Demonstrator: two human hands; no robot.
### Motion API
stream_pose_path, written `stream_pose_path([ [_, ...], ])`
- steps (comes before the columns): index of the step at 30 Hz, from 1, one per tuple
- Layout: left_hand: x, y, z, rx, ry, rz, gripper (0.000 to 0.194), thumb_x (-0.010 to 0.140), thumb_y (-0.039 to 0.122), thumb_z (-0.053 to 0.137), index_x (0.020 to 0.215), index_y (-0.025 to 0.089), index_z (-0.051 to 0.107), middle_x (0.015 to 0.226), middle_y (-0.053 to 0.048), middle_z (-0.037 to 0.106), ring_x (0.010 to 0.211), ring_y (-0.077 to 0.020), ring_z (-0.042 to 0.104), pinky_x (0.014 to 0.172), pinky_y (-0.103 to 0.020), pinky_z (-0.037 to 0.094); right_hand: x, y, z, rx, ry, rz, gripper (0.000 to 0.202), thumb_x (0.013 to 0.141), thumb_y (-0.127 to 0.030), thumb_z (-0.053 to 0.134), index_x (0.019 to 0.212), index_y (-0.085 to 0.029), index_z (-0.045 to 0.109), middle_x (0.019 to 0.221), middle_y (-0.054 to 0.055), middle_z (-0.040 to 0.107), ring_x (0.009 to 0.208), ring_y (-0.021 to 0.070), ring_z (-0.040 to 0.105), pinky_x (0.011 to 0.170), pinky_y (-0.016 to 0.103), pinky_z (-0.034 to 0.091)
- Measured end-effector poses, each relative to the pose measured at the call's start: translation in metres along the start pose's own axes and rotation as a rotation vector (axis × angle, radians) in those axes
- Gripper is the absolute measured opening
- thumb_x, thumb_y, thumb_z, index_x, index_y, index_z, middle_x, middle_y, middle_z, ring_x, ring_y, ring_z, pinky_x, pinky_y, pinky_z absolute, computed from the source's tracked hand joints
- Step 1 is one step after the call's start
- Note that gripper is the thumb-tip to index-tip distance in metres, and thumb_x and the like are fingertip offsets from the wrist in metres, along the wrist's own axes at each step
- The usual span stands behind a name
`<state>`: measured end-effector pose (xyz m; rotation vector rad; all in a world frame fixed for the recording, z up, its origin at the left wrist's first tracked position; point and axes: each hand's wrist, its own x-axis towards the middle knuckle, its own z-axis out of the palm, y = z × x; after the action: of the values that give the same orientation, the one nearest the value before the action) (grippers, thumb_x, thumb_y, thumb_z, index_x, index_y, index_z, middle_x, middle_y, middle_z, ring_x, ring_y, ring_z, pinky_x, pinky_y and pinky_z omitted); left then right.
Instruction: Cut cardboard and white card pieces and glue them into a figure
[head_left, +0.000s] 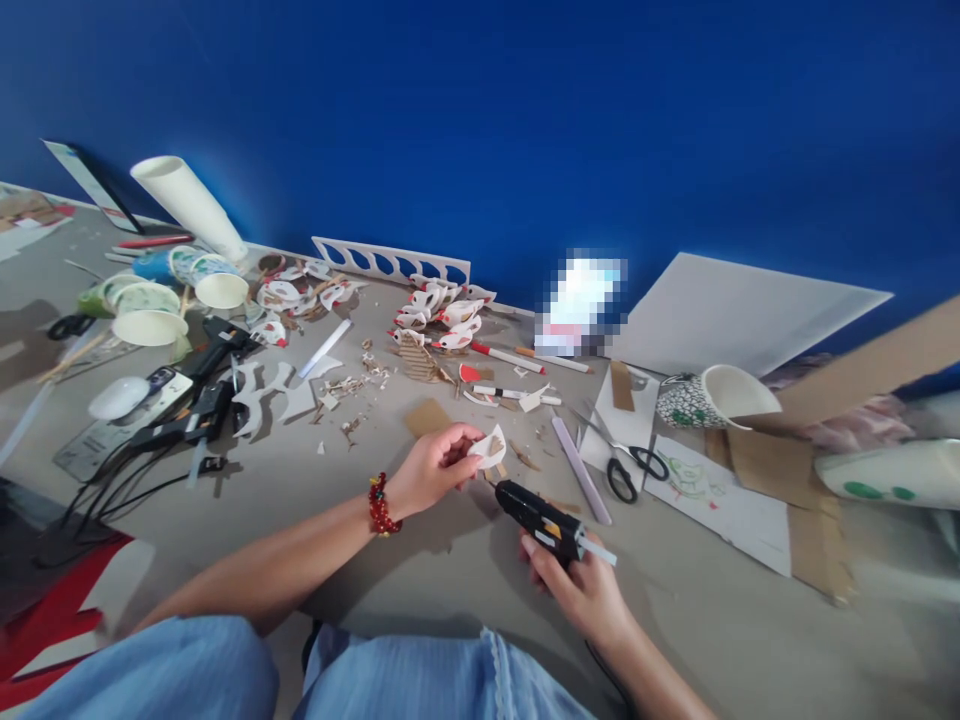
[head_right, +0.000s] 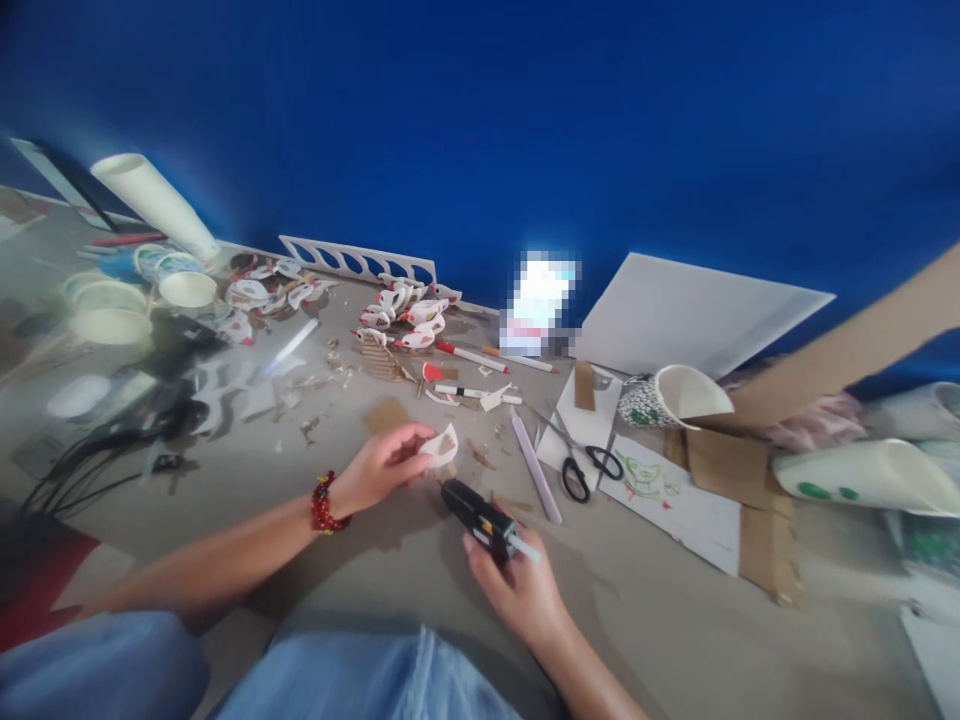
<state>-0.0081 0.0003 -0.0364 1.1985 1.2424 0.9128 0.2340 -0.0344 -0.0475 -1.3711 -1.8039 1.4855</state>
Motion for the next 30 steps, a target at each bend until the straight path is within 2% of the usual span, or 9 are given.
stream_pose_path([
  [8,-0.0003,-0.0026,0.002,0.004,0.027,-0.007,0.029,0.085,0.037,0.06,0.106,0.018,0.059,0.071,0.002,0.061,0.058,-0.0111,0.054,0.057,-0.021,0.044,0.0014,0.0,-0.0017,-0.093,0.021,-0.012,0.03,0.087,-0.044,0.058,0.073,-0.018,0.059,0.054,0.003,0.059,0.047,0.0157,0.055,0.045,0.025,0.047],
  [20,0.0011,-0.0059,0.0019,-0.019,0.03,-0.015,0.029,0.083,0.037,0.061,0.105,0.018,0.06,0.069,0.002,0.061,0.055,-0.0103,0.054,0.056,-0.021,0.045,0.0036,-0.0026,-0.0013,-0.086,0.045,0.021,0.037,0.086,-0.05,0.056,0.067,-0.019,0.059,0.052,0.004,0.059,0.046,0.0158,0.055,0.042,0.024,0.046],
  [30,0.0004,-0.001,0.0019,-0.033,0.017,-0.028,0.03,0.083,0.039,0.061,0.104,0.017,0.058,0.074,0.0,0.062,0.061,-0.0115,0.056,0.053,-0.019,0.045,0.0043,-0.0025,0.0005,-0.087,0.038,0.011,0.036,0.086,-0.049,0.057,0.065,-0.02,0.058,0.051,0.003,0.06,0.044,0.016,0.055,0.041,0.024,0.045],
])
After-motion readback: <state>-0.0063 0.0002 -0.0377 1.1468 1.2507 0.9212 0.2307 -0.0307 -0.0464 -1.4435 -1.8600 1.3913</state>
